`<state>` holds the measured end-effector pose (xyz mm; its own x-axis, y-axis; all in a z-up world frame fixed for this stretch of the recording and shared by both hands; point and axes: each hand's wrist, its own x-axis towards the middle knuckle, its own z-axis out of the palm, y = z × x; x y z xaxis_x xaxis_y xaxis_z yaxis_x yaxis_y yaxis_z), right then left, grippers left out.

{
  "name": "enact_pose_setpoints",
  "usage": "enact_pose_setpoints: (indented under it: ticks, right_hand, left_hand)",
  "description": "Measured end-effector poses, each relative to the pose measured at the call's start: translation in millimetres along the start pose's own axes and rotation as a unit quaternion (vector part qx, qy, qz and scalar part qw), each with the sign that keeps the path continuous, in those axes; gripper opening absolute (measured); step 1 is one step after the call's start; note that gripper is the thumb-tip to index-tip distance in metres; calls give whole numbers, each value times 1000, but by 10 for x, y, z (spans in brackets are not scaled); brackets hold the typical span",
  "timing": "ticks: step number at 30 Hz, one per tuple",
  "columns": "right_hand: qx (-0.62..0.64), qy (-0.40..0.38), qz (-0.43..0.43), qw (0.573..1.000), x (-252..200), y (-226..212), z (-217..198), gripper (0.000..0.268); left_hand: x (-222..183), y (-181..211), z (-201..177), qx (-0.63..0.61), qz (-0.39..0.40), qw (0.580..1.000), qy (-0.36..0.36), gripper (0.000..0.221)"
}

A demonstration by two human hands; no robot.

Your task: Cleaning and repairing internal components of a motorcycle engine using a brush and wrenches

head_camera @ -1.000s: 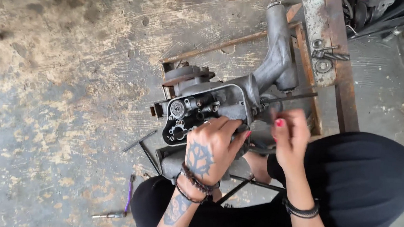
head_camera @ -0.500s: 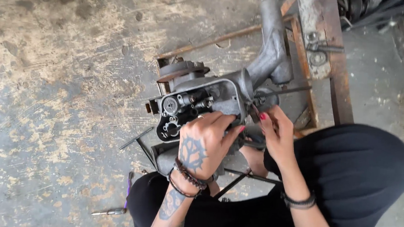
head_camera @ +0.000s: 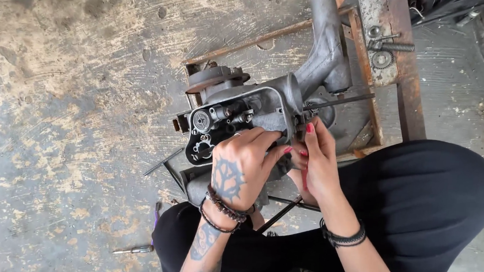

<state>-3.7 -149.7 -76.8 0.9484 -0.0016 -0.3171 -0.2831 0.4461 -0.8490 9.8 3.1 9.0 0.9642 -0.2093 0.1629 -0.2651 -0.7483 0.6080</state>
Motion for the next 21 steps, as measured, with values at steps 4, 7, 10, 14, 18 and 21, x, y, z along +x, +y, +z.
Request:
enact_pose_setpoints:
  ticks: [4, 7, 10, 14, 18, 21]
  right_hand:
    - [21, -2, 41, 999, -104, 8, -45, 30]
    - [23, -22, 48, 998, 29, -52, -10, 30]
    - [42, -13, 59, 997, -55, -96, 19, 29]
    - [37, -5, 89, 995, -42, -12, -86, 28]
    - [40, -27, 90, 995, -69, -71, -80, 28]
    - [39, -31, 93, 994, -11, -102, -44, 27]
  left_hand:
    - [-6, -14, 18, 4, 2, 1000, -5, 18]
    - [-20, -12, 16, 15, -3, 1000, -2, 19]
    - [-8, -1, 16, 8, -10, 1000, 1, 19]
    - [-19, -13, 31, 19, -10, 1000, -13, 20]
    - [11, 6, 0, -3, -12, 1000, -5, 20]
    - [15, 1, -2, -5, -7, 1000, -7, 20]
